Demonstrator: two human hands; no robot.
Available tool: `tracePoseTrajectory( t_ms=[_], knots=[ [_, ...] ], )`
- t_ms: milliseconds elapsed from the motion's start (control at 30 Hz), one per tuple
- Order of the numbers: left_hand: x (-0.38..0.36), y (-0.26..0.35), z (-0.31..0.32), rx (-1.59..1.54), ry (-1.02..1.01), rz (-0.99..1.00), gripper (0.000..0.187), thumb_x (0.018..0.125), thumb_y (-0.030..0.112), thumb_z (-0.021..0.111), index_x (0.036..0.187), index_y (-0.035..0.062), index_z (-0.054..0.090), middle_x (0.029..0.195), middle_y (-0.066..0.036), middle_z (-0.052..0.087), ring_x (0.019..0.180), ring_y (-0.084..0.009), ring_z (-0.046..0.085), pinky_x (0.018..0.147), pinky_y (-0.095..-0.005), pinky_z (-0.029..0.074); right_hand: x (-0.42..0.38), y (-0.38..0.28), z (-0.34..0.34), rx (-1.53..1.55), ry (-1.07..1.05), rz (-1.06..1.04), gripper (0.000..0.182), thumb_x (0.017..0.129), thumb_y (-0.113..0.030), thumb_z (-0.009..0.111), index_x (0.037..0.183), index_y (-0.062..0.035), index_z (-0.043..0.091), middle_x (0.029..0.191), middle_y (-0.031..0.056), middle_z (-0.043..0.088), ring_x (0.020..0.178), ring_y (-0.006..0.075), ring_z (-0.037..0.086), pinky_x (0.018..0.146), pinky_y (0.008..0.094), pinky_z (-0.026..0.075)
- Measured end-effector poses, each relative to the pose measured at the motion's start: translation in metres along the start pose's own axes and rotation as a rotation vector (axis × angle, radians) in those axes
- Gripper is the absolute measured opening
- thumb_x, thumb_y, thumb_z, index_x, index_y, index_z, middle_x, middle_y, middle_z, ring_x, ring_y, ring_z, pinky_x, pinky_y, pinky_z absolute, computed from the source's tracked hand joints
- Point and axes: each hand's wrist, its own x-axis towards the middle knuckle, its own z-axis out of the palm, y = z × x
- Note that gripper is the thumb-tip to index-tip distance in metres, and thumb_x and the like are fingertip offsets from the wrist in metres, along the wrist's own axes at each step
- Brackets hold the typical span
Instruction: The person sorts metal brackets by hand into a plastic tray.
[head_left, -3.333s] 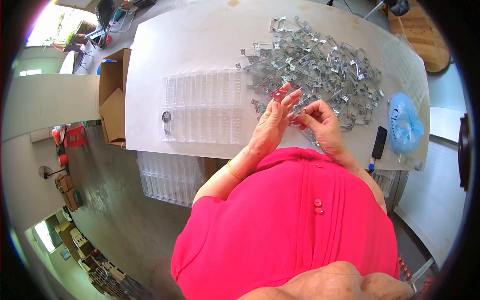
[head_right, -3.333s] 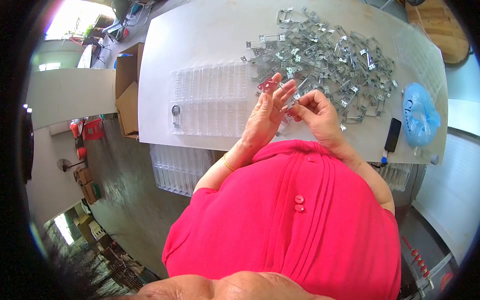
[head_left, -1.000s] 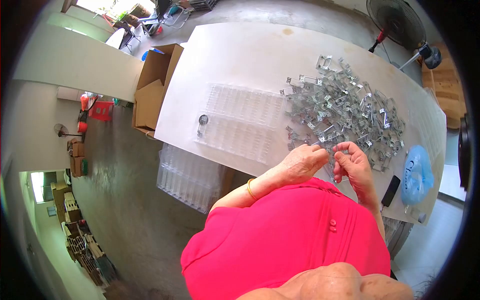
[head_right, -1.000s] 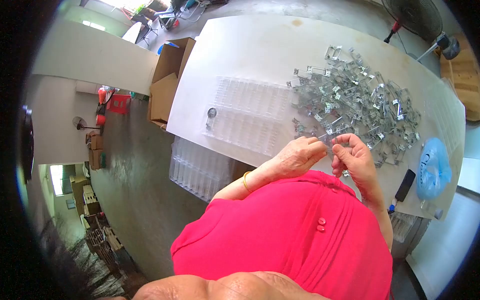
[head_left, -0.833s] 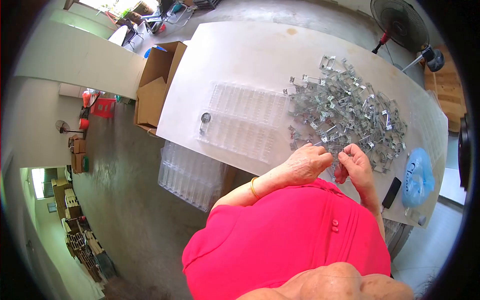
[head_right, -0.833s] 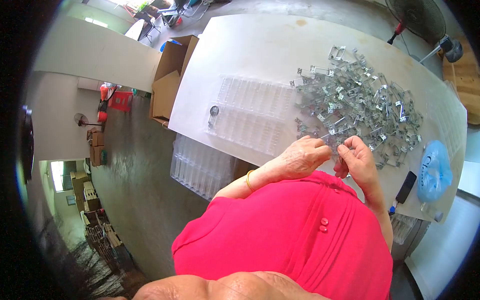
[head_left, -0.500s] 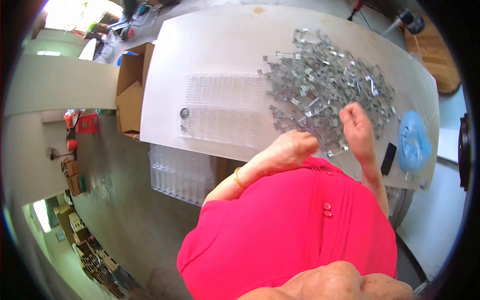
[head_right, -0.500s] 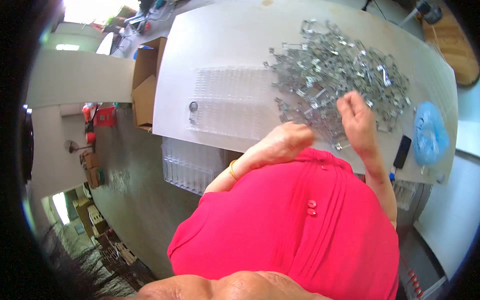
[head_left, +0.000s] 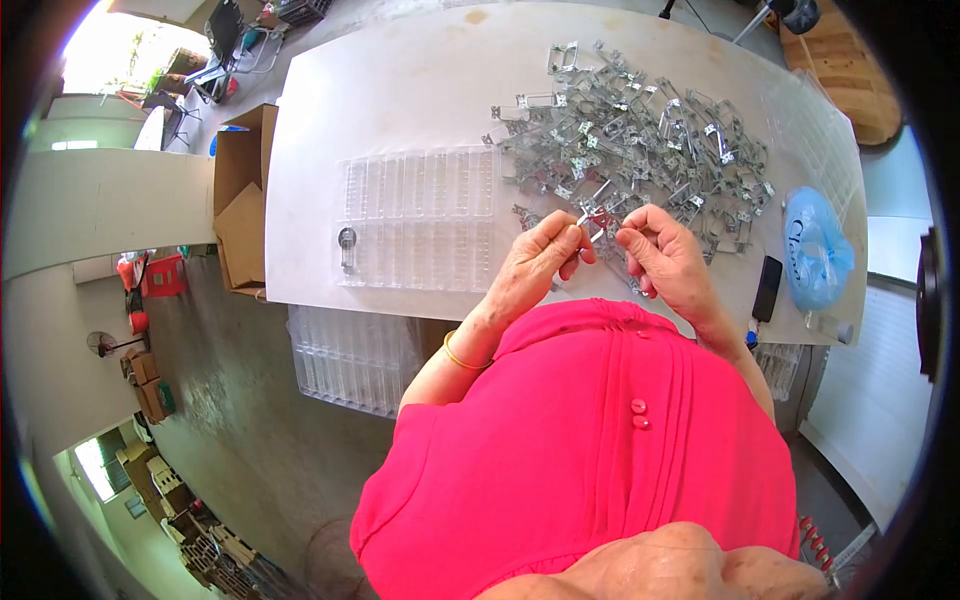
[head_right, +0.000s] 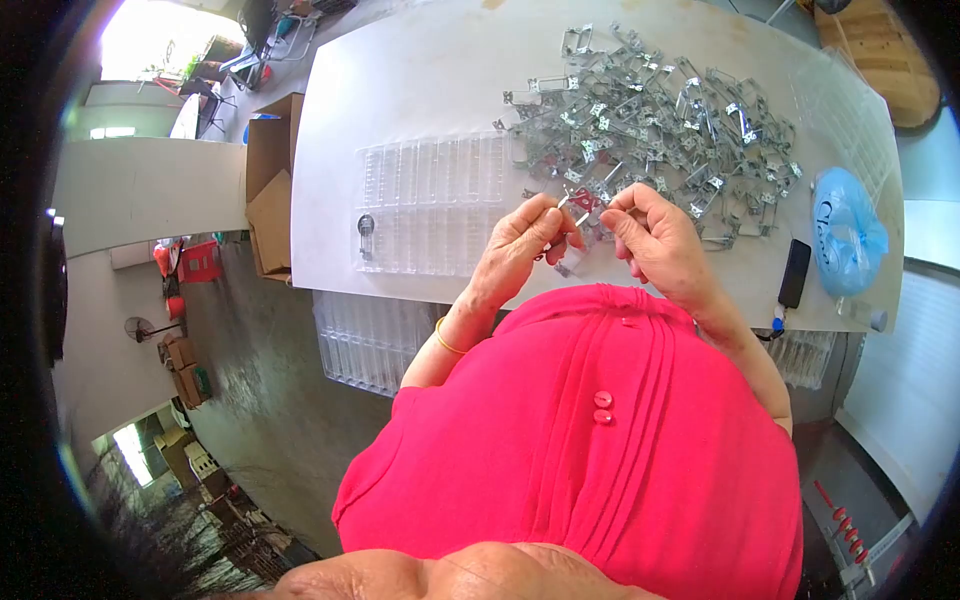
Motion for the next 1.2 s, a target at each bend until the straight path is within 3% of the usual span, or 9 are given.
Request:
tracePoseTrajectory(
  t_ms=[267, 533, 700, 767, 900, 1100, 1167, 1200],
  knots=[
    [-0.005, -0.003, 0.001, 0.212, 0.021, 0.078, 0.023, 0.107, 0.020, 0.047, 0.097, 0.0043, 0.060, 0.085, -0.001, 0.061, 0.070, -0.0069, 0.044, 0.065, -0.0238, 0.040, 0.004, 0.004, -0.001, 0.100, -0.052, -0.006, 0.018, 0.099, -0.021, 0.062, 0.099, -0.0038, 0.058, 0.070, 0.0028, 0.061, 0.050, 0.0059, 0.055, 0.042, 0.0223, 0.044],
    [-0.008, -0.004, 0.006, 0.512, 0.002, 0.226, 0.019, 0.104, 0.020, 0.052, 0.097, 0.0031, 0.059, 0.079, -0.005, 0.054, 0.073, -0.0137, 0.049, 0.068, -0.0293, 0.044, -0.001, -0.001, -0.001, 0.325, -0.089, 0.120, 0.024, 0.100, -0.016, 0.060, 0.117, -0.0004, 0.052, 0.089, 0.0088, 0.065, 0.069, 0.0145, 0.068, 0.063, 0.0293, 0.060],
    [-0.009, -0.006, 0.005, 0.588, -0.050, 0.310, 0.013, 0.100, 0.014, 0.056, 0.094, 0.0019, 0.057, 0.080, -0.011, 0.054, 0.075, -0.0213, 0.054, 0.069, -0.0351, 0.046, 0.000, 0.000, -0.009, 0.324, -0.178, 0.168, 0.024, 0.101, -0.018, 0.058, 0.118, -0.0022, 0.052, 0.094, 0.0105, 0.067, 0.071, 0.0162, 0.069, 0.065, 0.0299, 0.060],
    [-0.009, -0.004, 0.004, 0.651, -0.071, 0.351, 0.010, 0.097, 0.010, 0.057, 0.092, 0.0021, 0.055, 0.081, -0.016, 0.056, 0.078, -0.0337, 0.058, 0.070, -0.0397, 0.046, 0.000, 0.002, -0.014, 0.328, -0.228, 0.191, 0.024, 0.102, -0.020, 0.057, 0.119, -0.0031, 0.052, 0.094, 0.0115, 0.068, 0.071, 0.0172, 0.070, 0.065, 0.0302, 0.060],
    [-0.009, -0.004, 0.000, 0.728, -0.107, 0.331, 0.010, 0.096, 0.011, 0.058, 0.092, 0.0026, 0.054, 0.082, -0.016, 0.056, 0.080, -0.0366, 0.058, 0.070, -0.0427, 0.046, 0.001, 0.006, -0.019, 0.342, -0.345, 0.226, 0.024, 0.104, -0.026, 0.050, 0.117, -0.0055, 0.050, 0.092, 0.0180, 0.070, 0.072, 0.0211, 0.072, 0.060, 0.0307, 0.059],
    [-0.011, 0.003, 0.003, 0.774, -0.134, 0.344, 0.014, 0.098, 0.017, 0.055, 0.093, 0.0039, 0.055, 0.083, -0.015, 0.056, 0.084, -0.0367, 0.057, 0.074, -0.0453, 0.044, -0.002, -0.001, -0.018, 0.435, -0.347, 0.296, 0.019, 0.104, -0.027, 0.050, 0.111, -0.0090, 0.052, 0.095, 0.0188, 0.071, 0.074, 0.0224, 0.073, 0.061, 0.0323, 0.060],
    [-0.010, 0.003, 0.003, 0.776, -0.147, 0.337, 0.014, 0.098, 0.017, 0.056, 0.093, 0.0044, 0.055, 0.084, -0.015, 0.057, 0.084, -0.0367, 0.057, 0.075, -0.0457, 0.044, 0.001, 0.011, -0.019, 0.322, -0.304, 0.256, 0.016, 0.104, -0.026, 0.051, 0.108, -0.0106, 0.055, 0.097, 0.0183, 0.071, 0.077, 0.0229, 0.073, 0.062, 0.0345, 0.061],
    [-0.010, 0.003, 0.003, 0.800, -0.173, 0.356, 0.014, 0.097, 0.017, 0.056, 0.092, 0.0043, 0.055, 0.085, -0.015, 0.057, 0.084, -0.0369, 0.057, 0.075, -0.0459, 0.044, 0.000, 0.009, -0.018, 0.304, -0.286, 0.257, 0.015, 0.103, -0.024, 0.055, 0.102, -0.0101, 0.060, 0.095, 0.0103, 0.071, 0.080, 0.0174, 0.071, 0.067, 0.0315, 0.060]
  ],
)
